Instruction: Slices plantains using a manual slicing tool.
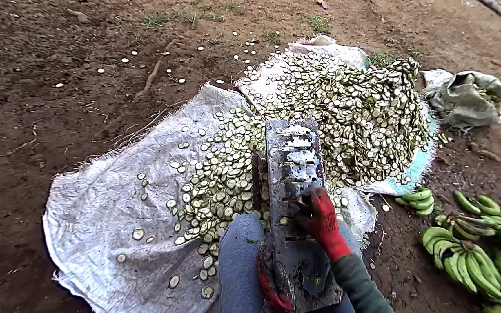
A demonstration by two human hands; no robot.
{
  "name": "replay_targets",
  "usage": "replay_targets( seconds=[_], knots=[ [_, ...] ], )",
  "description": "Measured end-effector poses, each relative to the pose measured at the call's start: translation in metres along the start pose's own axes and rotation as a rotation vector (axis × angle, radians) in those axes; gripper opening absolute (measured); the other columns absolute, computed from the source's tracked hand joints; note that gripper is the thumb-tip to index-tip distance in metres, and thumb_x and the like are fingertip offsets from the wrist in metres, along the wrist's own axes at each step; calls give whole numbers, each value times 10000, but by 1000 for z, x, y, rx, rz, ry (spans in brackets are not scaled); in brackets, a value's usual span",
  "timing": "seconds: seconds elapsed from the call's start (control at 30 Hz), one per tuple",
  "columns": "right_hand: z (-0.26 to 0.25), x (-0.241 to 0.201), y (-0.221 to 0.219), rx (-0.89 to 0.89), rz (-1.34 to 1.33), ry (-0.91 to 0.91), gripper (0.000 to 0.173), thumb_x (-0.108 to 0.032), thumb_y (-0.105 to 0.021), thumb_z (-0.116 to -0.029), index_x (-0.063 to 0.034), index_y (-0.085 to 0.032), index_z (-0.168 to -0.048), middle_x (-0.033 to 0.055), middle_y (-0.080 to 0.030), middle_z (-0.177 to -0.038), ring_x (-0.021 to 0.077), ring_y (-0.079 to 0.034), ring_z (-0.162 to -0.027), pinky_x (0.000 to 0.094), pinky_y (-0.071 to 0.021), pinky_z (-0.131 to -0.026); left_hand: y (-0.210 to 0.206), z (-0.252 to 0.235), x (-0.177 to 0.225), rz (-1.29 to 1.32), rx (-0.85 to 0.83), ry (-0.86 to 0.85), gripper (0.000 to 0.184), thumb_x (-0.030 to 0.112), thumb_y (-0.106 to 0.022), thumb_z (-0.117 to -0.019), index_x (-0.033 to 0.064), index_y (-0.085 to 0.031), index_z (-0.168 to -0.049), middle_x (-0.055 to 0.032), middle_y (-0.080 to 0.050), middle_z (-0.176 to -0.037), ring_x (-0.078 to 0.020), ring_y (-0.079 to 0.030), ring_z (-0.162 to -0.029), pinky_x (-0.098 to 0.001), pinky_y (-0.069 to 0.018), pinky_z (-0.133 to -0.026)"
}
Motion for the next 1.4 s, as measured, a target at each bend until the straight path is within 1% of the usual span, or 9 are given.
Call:
replay_targets(
  seconds=[0.13,0.43,0.53,0.7,1.0,1.07,1.17,1.27,1.4],
  knots=[
    [100,-4,11,141,12,119,379,-443,-713,-833,-88,-735,-962,150,-742,-992,288,-704,-997,401,-546,-945,-9,7,10,-63,16,-160,552,233,-415,-1047,-198,-426,-1392,-265,-520,-1430,-131,-481,-1371,-262,-342,-1177],
    [-141,20,-24,-54,60,-124,606,-407,-752,-910,17,-591,-1312,350,-532,-1332,533,-516,-1253,681,-443,-993,-7,-7,28,-3,3,47,424,132,-397,-1071,-154,-470,-1375,-188,-595,-1319,-55,-562,-1215,-188,-430,-1067],
    [-67,10,-4,-89,56,-129,666,-425,-842,-783,39,-639,-1215,293,-628,-1207,475,-610,-1145,645,-501,-953,-8,-5,29,-20,-6,7,451,139,-395,-1058,-164,-452,-1387,-186,-581,-1351,-58,-539,-1255,-196,-410,-1097],
    [90,-8,12,154,173,-124,434,-428,-620,-869,-6,-703,-929,190,-711,-945,387,-680,-938,546,-510,-903,-6,10,3,-215,9,-131,526,201,-419,-1029,-201,-466,-1366,-296,-548,-1388,-188,-507,-1355,-277,-353,-1168],
    [-159,18,-46,-3,236,-214,566,-359,-674,-922,41,-603,-1316,311,-588,-1321,501,-525,-1278,659,-403,-1029,-8,-5,18,-101,-4,2,413,134,-423,-1055,-136,-499,-1359,-189,-601,-1314,-98,-561,-1242,-225,-437,-1076],
    [-133,12,-34,-54,125,-226,587,-334,-737,-878,0,-601,-1341,301,-575,-1338,500,-524,-1273,679,-417,-1021,-9,-5,27,-96,-14,-21,455,132,-422,-1039,-166,-467,-1380,-215,-580,-1357,-103,-542,-1279,-229,-417,-1110],
    [-16,-1,-11,-44,57,-84,389,-386,-739,-841,-22,-731,-976,212,-701,-1026,429,-660,-1035,632,-499,-917,-3,-2,10,-117,-30,-87,484,184,-411,-1050,-159,-462,-1388,-204,-563,-1387,-94,-520,-1304,-227,-399,-1121],
    [73,-16,3,10,167,47,400,-388,-656,-810,-11,-755,-895,212,-730,-923,434,-701,-921,611,-517,-831,-1,6,-4,-188,-21,-153,515,198,-419,-1031,-177,-464,-1381,-261,-551,-1395,-155,-505,-1348,-270,-361,-1163],
    [-21,2,-12,-97,186,-34,426,-339,-697,-872,57,-731,-1023,303,-692,-1090,515,-641,-1088,679,-455,-938,-3,2,-5,-144,-3,18,409,144,-435,-1060,-129,-509,-1354,-189,-601,-1313,-123,-562,-1244,-250,-433,-1085]
  ],
)
Point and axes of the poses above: each hand's wrist, its own z-axis away from the middle knuckle, its own y-axis out of the back of the hand, x = y × z, the point moved 3 cm from there along -z, towards the middle knuckle
